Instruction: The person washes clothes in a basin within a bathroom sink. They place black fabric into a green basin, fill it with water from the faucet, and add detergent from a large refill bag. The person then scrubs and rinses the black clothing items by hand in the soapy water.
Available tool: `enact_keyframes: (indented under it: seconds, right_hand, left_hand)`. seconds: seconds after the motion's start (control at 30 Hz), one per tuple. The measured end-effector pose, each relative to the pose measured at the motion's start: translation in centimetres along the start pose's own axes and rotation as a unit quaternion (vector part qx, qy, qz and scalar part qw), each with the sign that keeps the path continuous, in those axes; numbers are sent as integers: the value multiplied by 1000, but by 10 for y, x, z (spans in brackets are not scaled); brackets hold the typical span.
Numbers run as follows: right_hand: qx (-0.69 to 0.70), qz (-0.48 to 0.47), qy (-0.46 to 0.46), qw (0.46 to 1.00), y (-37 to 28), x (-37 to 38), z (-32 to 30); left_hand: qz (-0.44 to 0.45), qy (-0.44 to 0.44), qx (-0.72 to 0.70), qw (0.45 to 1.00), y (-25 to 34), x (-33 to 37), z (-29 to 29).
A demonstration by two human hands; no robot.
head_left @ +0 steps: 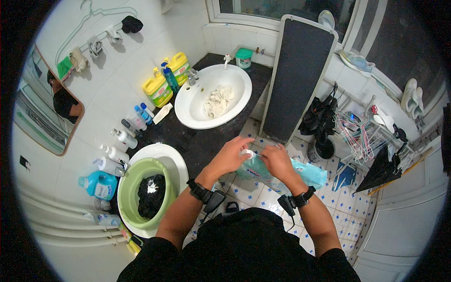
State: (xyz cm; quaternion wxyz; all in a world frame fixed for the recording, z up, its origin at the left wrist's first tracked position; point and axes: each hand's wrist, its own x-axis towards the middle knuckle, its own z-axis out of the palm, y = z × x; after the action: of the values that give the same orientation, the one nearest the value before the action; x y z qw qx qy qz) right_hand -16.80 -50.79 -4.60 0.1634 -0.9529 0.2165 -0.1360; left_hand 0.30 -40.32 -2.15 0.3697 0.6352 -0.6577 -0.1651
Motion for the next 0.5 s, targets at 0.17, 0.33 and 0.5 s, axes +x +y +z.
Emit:
enact_keyframes:
  seconds: [0.17, 0.33, 0.5]
  right_hand:
    - [6, 1, 19, 1000, 0, 2, 6]
    - [25, 18, 5, 1000, 7, 7, 12]
    - [4, 11, 14, 1000, 12, 8, 17]
  left_hand:
    - [62, 26, -42, 997, -13, 1, 11]
    - [-79, -12, -49, 996, -27, 0, 14]
    - [-135, 69, -138, 979, -37, 1, 6]
